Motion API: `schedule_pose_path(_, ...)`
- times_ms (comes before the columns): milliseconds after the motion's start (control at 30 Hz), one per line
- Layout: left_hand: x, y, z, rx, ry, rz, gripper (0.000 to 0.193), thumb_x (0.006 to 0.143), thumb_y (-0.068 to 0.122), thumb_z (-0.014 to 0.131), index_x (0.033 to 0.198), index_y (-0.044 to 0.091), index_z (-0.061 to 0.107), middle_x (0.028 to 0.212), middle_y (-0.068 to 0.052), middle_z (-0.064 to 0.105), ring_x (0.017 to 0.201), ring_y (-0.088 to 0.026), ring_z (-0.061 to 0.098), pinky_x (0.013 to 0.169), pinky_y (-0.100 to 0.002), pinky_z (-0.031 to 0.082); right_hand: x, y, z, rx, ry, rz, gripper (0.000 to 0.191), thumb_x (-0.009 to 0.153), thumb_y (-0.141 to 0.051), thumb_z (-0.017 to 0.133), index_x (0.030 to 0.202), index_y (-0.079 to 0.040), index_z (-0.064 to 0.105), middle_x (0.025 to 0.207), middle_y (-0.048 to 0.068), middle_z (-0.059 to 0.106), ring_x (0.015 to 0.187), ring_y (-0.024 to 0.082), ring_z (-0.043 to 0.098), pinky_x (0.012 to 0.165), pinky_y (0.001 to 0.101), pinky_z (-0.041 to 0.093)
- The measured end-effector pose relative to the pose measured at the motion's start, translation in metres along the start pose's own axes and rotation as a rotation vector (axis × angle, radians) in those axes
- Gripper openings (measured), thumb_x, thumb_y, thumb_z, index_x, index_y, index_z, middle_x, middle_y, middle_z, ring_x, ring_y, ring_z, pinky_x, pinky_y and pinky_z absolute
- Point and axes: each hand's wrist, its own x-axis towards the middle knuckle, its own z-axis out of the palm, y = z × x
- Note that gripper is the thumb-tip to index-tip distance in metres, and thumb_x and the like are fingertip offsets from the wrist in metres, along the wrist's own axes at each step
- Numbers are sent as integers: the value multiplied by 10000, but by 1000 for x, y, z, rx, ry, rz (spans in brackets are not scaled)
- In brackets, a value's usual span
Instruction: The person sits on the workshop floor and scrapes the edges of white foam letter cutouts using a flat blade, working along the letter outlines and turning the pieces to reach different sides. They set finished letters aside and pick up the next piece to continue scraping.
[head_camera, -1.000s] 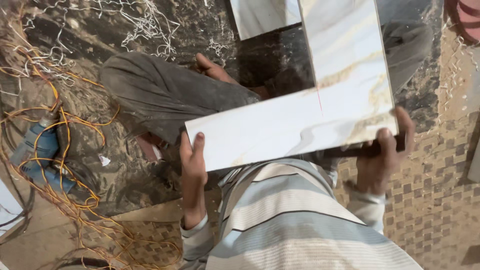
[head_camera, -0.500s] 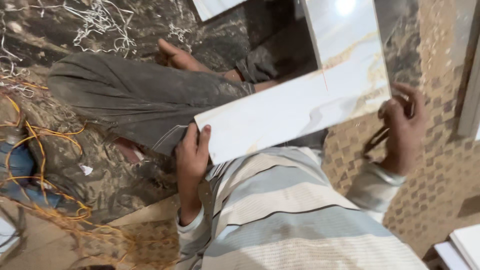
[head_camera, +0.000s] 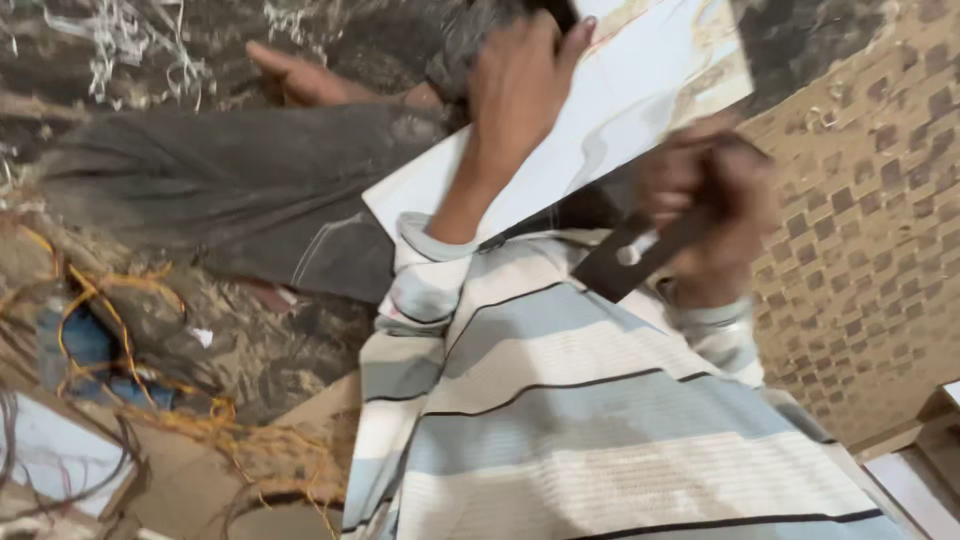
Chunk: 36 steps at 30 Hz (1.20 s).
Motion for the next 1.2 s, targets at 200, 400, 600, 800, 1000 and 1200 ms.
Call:
schedule_pose_path(200,-9,-2,29,46,-51,25,419,1016,398,613,824,26,608,738,-195,651,659,-393,676,507,-479,521,2,25,-46,-151,178,16,464,1007,-231,594,1425,-35,543,1116,91,630,1012,211,647,887,378,560)
schedule_pose_path(400,-12,-25,-21,20,-248,-43,453,1034,385,619,747,37,654,636,-201,653,548,-384,663,490,-484,515,-9,7,-131,-258,274,-71,239,1015,-5,671,1246,18,612,1052,95,649,905,207,661,814,333,570)
schedule_pose_path(600,-24,-29,-26,109,-229,-29,451,1044,382,621,773,22,629,725,-208,656,666,-418,645,625,-546,485,-25,10,-145,-836,-125,448,257,898,-73,742,1117,-4,626,1006,154,683,869,254,717,763,375,619)
schedule_pose_path(800,2,-22,-8,132,-80,-54,506,1027,459,625,983,-35,527,920,-266,611,882,-444,629,754,-536,500,-9,15,-80,-1533,-407,202,540,858,-285,757,1302,-63,544,1127,181,653,912,343,694,772,423,563)
schedule_pose_path(1000,23,-54,10,-327,-350,-597,592,993,500,567,1219,-42,491,1207,-310,658,1140,-458,642,973,-474,472,-25,20,-57,-1538,24,-77,658,860,-366,802,1387,-76,533,1110,198,692,879,314,716,755,410,576)
schedule_pose_path(1200,51,-90,53,-801,-100,-690,849,1036,366,678,1481,-126,149,1559,-293,305,1438,-349,354,1190,-418,286,-47,15,-59,-1497,409,57,669,859,-316,808,1447,-146,538,745,154,663,607,285,627,603,418,498)
